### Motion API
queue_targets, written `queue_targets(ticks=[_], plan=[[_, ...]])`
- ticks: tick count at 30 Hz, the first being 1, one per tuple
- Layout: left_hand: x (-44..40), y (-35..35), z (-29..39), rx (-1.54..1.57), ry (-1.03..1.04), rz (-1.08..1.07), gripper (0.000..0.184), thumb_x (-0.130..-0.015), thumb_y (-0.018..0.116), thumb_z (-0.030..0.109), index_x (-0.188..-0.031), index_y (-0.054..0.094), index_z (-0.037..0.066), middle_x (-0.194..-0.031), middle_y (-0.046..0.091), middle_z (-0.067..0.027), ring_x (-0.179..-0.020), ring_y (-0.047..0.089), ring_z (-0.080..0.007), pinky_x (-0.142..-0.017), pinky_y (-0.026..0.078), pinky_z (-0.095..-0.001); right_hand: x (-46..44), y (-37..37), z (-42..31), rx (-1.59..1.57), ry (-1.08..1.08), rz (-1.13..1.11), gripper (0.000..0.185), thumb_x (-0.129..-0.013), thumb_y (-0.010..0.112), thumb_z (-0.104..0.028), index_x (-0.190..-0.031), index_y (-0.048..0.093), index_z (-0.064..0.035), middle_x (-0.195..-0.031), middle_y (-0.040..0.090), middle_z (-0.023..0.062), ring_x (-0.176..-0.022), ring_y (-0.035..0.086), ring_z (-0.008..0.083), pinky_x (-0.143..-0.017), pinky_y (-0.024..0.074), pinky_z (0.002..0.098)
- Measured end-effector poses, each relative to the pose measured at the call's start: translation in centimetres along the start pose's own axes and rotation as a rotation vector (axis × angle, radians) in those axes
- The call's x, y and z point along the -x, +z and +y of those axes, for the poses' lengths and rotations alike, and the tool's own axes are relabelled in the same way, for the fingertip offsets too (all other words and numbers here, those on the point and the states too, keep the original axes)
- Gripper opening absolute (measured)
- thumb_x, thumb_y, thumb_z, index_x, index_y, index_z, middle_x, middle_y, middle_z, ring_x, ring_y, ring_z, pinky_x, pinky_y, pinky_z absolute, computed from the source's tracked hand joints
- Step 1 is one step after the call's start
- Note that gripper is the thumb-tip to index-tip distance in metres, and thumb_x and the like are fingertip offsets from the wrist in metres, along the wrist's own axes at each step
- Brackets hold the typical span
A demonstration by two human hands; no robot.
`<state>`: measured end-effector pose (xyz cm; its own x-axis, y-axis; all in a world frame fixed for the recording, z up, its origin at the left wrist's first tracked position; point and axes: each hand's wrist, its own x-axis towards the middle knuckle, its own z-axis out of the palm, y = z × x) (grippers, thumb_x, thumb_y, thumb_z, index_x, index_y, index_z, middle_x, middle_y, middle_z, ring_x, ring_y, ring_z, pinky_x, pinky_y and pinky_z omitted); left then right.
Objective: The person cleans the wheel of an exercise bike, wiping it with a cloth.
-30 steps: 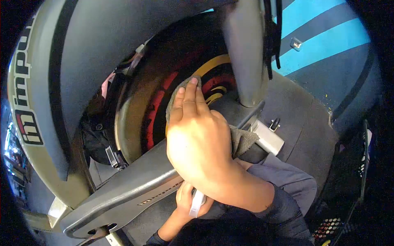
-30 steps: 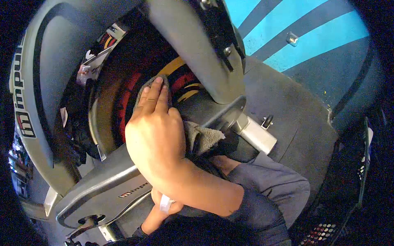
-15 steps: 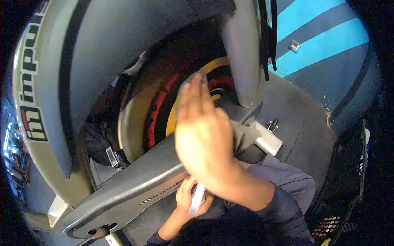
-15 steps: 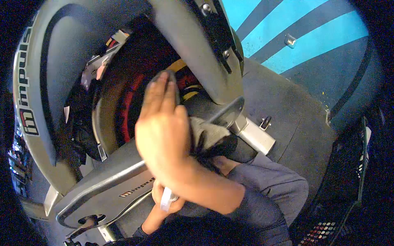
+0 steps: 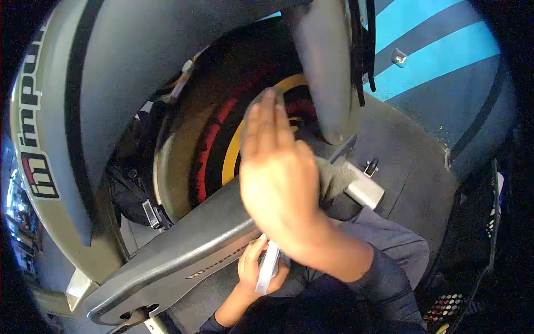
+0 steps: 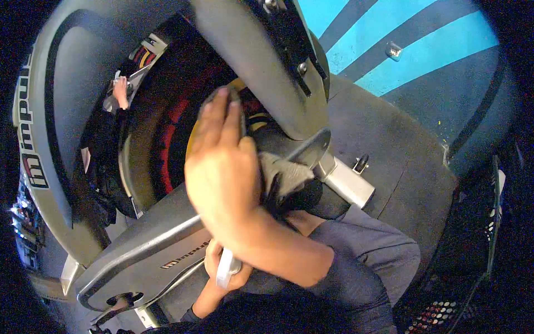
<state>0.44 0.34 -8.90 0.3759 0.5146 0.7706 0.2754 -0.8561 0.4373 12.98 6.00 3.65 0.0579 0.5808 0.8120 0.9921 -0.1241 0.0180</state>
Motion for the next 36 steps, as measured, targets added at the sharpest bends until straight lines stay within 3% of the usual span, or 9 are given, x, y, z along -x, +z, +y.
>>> queue_targets(ticks=[7, 9, 10, 12, 15, 21, 25, 30, 36], plan=[[0.7, 0.1, -0.4, 0.016, -0.010, -0.015, 0.071, -0.057, 0.063, -0.003, -0.122, 0.037, -0.009, -0.080, 0.058, -0.0167, -0.065, 0.058, -0.0278, -0.059, 0.049, -0.0339, -1.5, 1.4, 1.7, -0.035, 0.122, 0.003, 0.044, -0.072, 0.048, -0.005, -0.111, 0.052, 0.0146, -0.117, 0.051, 0.0308, -0.100, 0.059, 0.0331, -0.069, 0.0541, 0.0327], [1.4, 0.1, -0.5, 0.029, -0.086, -0.062, 0.071, -0.061, 0.067, 0.006, -0.124, 0.036, -0.002, -0.099, 0.059, -0.0165, -0.081, 0.061, -0.0257, -0.073, 0.049, -0.0342, -1.7, 1.9, 2.4, 0.011, 0.176, -0.035, 0.043, -0.074, 0.047, -0.004, -0.114, 0.051, 0.0127, -0.117, 0.052, 0.0276, -0.095, 0.060, 0.0315, -0.072, 0.0532, 0.0329], [1.3, 0.2, -0.6, 0.030, -0.074, -0.059, 0.071, -0.061, 0.067, 0.006, -0.124, 0.036, -0.002, -0.099, 0.059, -0.0165, -0.081, 0.061, -0.0257, -0.073, 0.049, -0.0342, -1.7, 1.8, 2.4, 0.015, 0.178, -0.023, 0.043, -0.074, 0.047, -0.004, -0.114, 0.051, 0.0127, -0.117, 0.052, 0.0276, -0.095, 0.060, 0.0315, -0.072, 0.0532, 0.0329], [1.2, 0.5, -0.6, 0.087, -0.063, -0.026, 0.070, -0.057, 0.063, -0.003, -0.122, 0.036, -0.009, -0.082, 0.058, -0.0166, -0.066, 0.059, -0.0283, -0.062, 0.050, -0.0346, -1.6, 1.6, 2.2, -0.055, 0.202, -0.076, 0.043, -0.074, 0.048, -0.005, -0.113, 0.052, 0.0127, -0.119, 0.051, 0.0283, -0.098, 0.060, 0.0314, -0.073, 0.0528, 0.0335], [0.4, 0.1, -0.2, 0.001, -0.017, -0.025, 0.071, -0.058, 0.065, -0.002, -0.122, 0.036, -0.008, -0.083, 0.059, -0.0171, -0.068, 0.059, -0.0287, -0.064, 0.050, -0.0351, -0.1, -0.1, 0.5, 0.048, 0.020, -0.108, 0.043, -0.074, 0.049, -0.008, -0.110, 0.054, 0.0134, -0.120, 0.050, 0.0307, -0.103, 0.059, 0.0306, -0.069, 0.0530, 0.0316], [0.7, -0.1, 0.0, 0.052, -0.061, -0.052, 0.072, -0.058, 0.065, -0.002, -0.123, 0.035, -0.007, -0.085, 0.058, -0.0172, -0.070, 0.059, -0.0291, -0.065, 0.049, -0.0358, -0.8, 0.6, 0.3, -0.023, 0.083, -0.074, 0.039, -0.072, 0.049, -0.006, -0.104, 0.056, 0.0154, -0.113, 0.052, 0.0348, -0.097, 0.061, 0.0320, -0.068, 0.0538, 0.0328], [0.8, 0.1, -0.3, 0.066, -0.042, -0.034, 0.070, -0.058, 0.064, -0.002, -0.123, 0.036, -0.007, -0.084, 0.058, -0.0169, -0.069, 0.059, -0.0289, -0.064, 0.050, -0.0351, -0.9, 1.1, 2.5, -0.161, 0.104, -0.057, 0.046, -0.069, 0.056, -0.011, -0.108, 0.055, 0.0132, -0.115, 0.052, 0.0314, -0.099, 0.060, 0.0307, -0.077, 0.0520, 0.0341], [-0.1, 0.1, 0.1, 0.001, -0.014, -0.025, 0.069, -0.058, 0.065, -0.002, -0.122, 0.037, -0.007, -0.083, 0.059, -0.0167, -0.067, 0.059, -0.0290, -0.062, 0.050, -0.0354, 0.9, -0.9, 0.9, -0.253, -0.073, -0.032, 0.047, -0.068, 0.057, -0.012, -0.110, 0.055, 0.0097, -0.117, 0.053, 0.0271, -0.102, 0.059, 0.0283, -0.068, 0.0493, 0.0348], [0.8, 0.4, -0.5, 0.049, -0.035, -0.015, 0.070, -0.059, 0.065, -0.001, -0.123, 0.037, -0.007, -0.084, 0.058, -0.0169, -0.069, 0.059, -0.0289, -0.064, 0.050, -0.0358, 0.2, 0.2, 1.7, -0.215, 0.051, -0.036, 0.048, -0.068, 0.057, -0.011, -0.110, 0.055, 0.0108, -0.116, 0.054, 0.0274, -0.098, 0.060, 0.0291, -0.075, 0.0515, 0.0327]])
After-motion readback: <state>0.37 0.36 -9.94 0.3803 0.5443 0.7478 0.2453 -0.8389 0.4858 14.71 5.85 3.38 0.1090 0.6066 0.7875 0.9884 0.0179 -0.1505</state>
